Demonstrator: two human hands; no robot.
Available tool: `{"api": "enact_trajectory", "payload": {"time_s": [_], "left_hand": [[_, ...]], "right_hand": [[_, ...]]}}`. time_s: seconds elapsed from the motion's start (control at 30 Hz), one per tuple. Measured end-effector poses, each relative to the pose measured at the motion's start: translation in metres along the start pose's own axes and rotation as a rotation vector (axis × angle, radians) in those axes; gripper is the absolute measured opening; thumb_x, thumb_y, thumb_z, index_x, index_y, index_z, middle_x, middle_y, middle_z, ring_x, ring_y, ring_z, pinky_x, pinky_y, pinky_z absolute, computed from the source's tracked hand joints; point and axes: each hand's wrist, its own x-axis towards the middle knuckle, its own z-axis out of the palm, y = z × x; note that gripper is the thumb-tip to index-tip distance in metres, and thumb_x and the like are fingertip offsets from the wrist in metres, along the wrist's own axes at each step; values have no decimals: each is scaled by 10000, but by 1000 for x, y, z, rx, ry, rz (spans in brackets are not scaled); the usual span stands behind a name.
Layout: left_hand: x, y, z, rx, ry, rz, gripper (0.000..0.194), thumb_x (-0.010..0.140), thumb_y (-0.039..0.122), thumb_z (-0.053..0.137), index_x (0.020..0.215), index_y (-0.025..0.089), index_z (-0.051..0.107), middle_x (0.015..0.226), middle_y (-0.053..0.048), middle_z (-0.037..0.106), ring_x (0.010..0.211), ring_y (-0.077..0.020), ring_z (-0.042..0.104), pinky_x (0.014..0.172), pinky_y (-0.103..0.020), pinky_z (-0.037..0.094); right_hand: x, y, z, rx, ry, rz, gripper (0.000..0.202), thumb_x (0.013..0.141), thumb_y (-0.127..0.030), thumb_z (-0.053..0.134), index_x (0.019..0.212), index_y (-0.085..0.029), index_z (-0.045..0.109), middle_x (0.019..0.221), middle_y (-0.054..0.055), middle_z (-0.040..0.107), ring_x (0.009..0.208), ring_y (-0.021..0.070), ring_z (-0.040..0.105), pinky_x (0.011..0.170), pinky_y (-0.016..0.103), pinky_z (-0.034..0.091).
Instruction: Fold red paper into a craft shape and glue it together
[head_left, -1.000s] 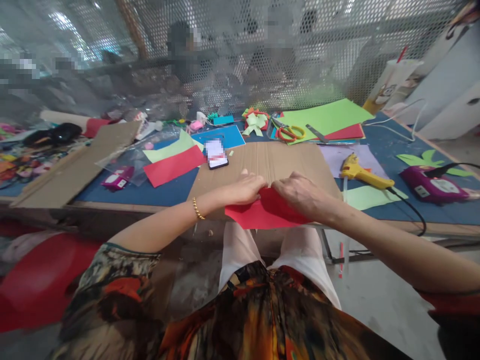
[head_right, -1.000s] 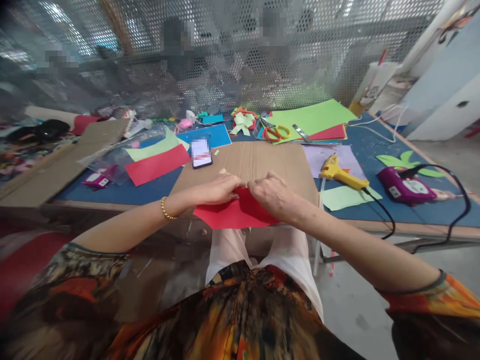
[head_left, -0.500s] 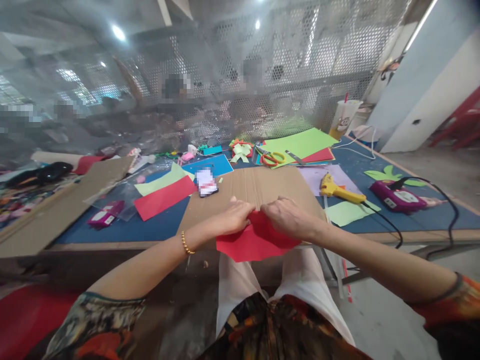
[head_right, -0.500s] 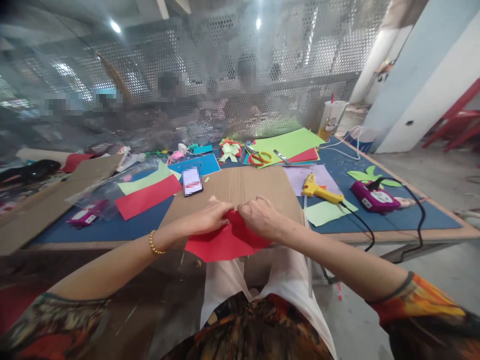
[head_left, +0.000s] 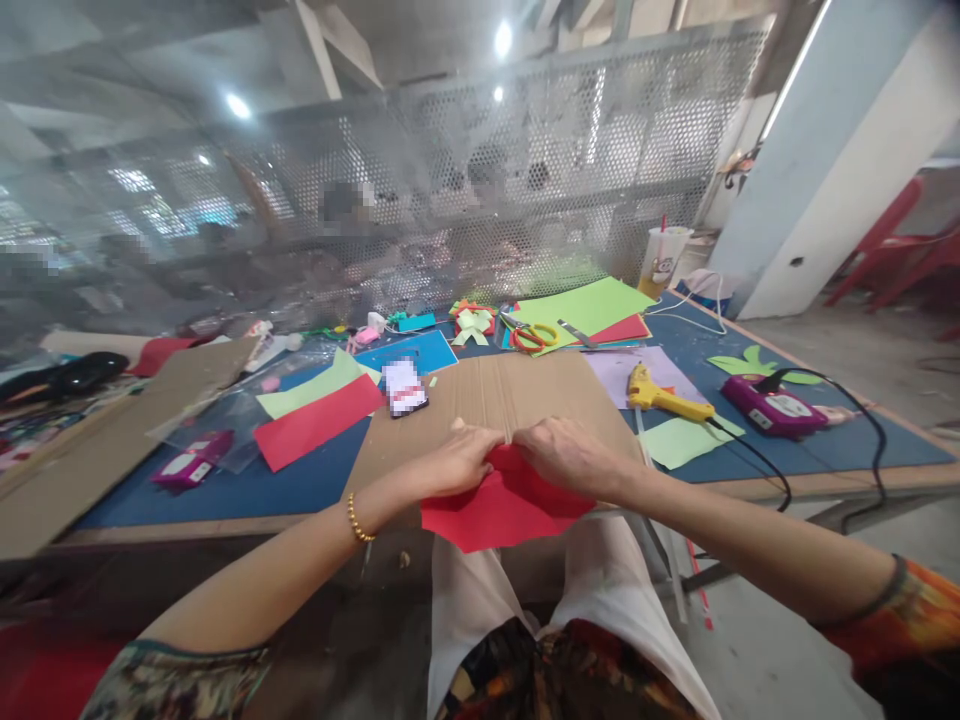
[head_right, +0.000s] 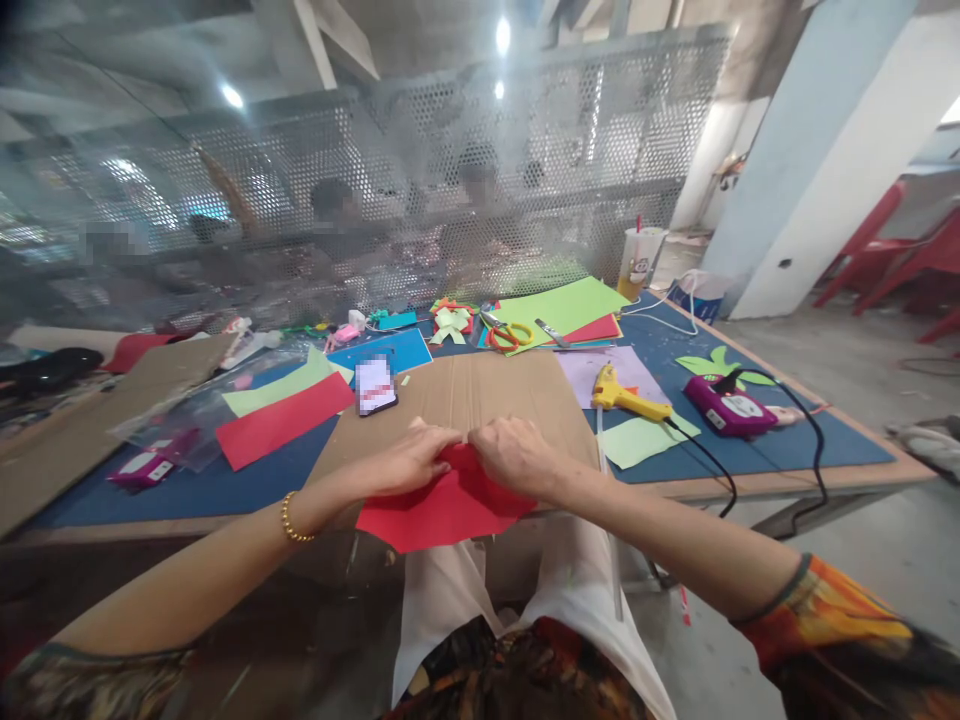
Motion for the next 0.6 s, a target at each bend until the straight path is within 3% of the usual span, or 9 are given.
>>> {"api": "enact_trajectory", "payload": {"time_s": [0.2, 0.47, 0.6], "left_hand": [[-7, 0, 5, 58, 24, -37, 137, 999, 186, 474, 1060, 194, 596, 1207, -142, 737, 1176, -306, 661, 1070, -476, 466], [3, -6, 8, 84, 18, -6, 205, 971, 138, 443, 1065, 218, 606, 1174, -110, 753, 1138, -279, 664, 1065, -484, 446], [8, -6, 5, 61, -22, -2, 150, 938, 140, 485, 996, 205, 607, 1107, -113, 745, 1070, -287, 653, 1061, -520, 429]], "right_hand": [[-2, -1, -3, 0, 6, -12, 342, 1054, -124, 444, 1100, -143, 783, 1029, 176, 814, 968, 270, 779, 633, 329, 255], [0, 2, -2, 35, 10, -18, 324, 1042, -151, 473, 1067, -160, 796, 1033, 158, 821, 867, 210, 748, 646, 315, 266], [0, 7, 0, 60, 8, -17, 355, 1032, -156, 447, 1065, -135, 800, 1036, 171, 811, 847, 199, 708, 658, 325, 262]]}}
